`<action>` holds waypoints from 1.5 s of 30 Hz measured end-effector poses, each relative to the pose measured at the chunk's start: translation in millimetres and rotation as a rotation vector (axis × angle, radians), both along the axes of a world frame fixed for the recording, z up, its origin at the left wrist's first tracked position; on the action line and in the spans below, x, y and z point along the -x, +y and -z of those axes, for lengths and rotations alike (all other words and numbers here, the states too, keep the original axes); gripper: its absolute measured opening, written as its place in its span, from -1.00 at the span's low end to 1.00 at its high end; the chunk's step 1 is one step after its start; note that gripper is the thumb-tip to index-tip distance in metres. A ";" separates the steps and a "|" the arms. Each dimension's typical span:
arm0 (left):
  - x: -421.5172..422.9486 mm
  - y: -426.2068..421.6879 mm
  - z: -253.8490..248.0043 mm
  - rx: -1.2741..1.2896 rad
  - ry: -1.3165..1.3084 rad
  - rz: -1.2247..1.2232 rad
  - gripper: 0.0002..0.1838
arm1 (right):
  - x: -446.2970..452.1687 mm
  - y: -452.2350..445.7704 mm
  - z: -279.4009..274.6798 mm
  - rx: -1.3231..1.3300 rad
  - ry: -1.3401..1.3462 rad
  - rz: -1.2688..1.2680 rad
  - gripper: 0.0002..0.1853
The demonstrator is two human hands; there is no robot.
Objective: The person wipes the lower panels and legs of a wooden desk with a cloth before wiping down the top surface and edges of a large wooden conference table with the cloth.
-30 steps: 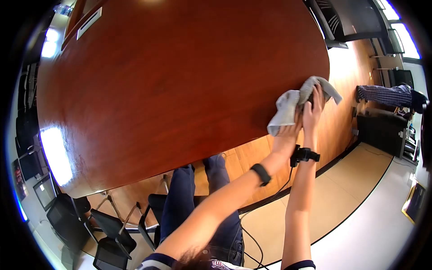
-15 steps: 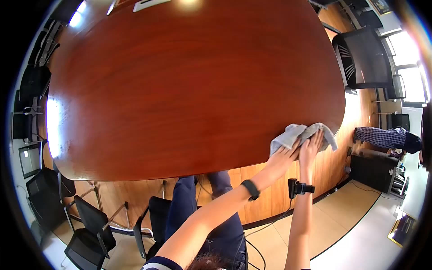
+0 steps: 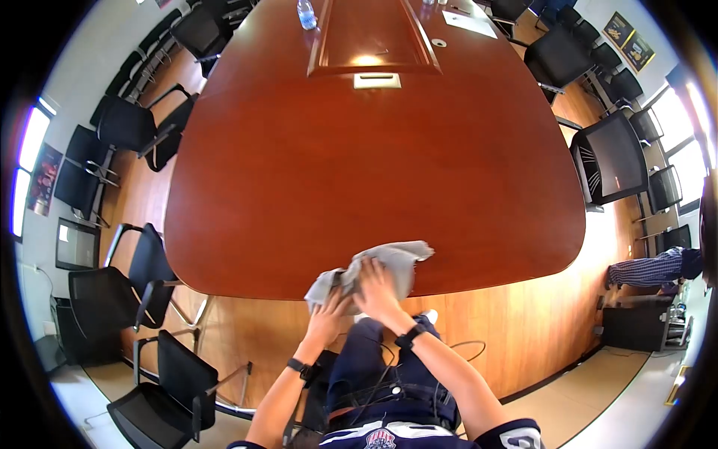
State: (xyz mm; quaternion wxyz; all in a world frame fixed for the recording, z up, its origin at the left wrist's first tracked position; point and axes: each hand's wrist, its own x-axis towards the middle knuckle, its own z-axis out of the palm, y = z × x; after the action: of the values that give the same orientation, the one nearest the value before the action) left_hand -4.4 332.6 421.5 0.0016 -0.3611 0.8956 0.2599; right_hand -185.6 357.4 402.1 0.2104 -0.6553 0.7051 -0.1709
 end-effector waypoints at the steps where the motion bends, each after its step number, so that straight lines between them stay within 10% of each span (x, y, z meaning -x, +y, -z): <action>1: -22.7 -3.8 -0.5 0.040 0.040 -0.049 -0.36 | -22.5 -8.4 7.0 0.062 0.016 -0.049 -0.23; 17: 70.1 -112.1 12.5 -0.175 -0.055 -0.390 -0.10 | 73.8 -207.3 20.2 0.098 0.023 -0.399 -0.11; 22: 183.5 -200.9 -3.2 -0.079 -0.132 -0.004 -0.10 | 200.5 -309.3 8.6 0.147 0.107 -0.362 -0.14; 31: 413.2 -366.5 25.9 0.055 -0.034 -0.052 -0.04 | 413.8 -465.8 37.7 0.282 0.182 -0.103 -0.17; 45: 565.9 -423.5 3.9 0.142 -0.216 0.211 -0.18 | 594.3 -456.3 11.8 0.193 0.299 0.194 -0.11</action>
State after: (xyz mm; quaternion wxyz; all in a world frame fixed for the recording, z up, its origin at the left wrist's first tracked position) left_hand -570.4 -90.8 417.7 0.0999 -0.2902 0.9392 0.1542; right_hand -780.0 -98.9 390.3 0.0223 -0.6194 0.7687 -0.1580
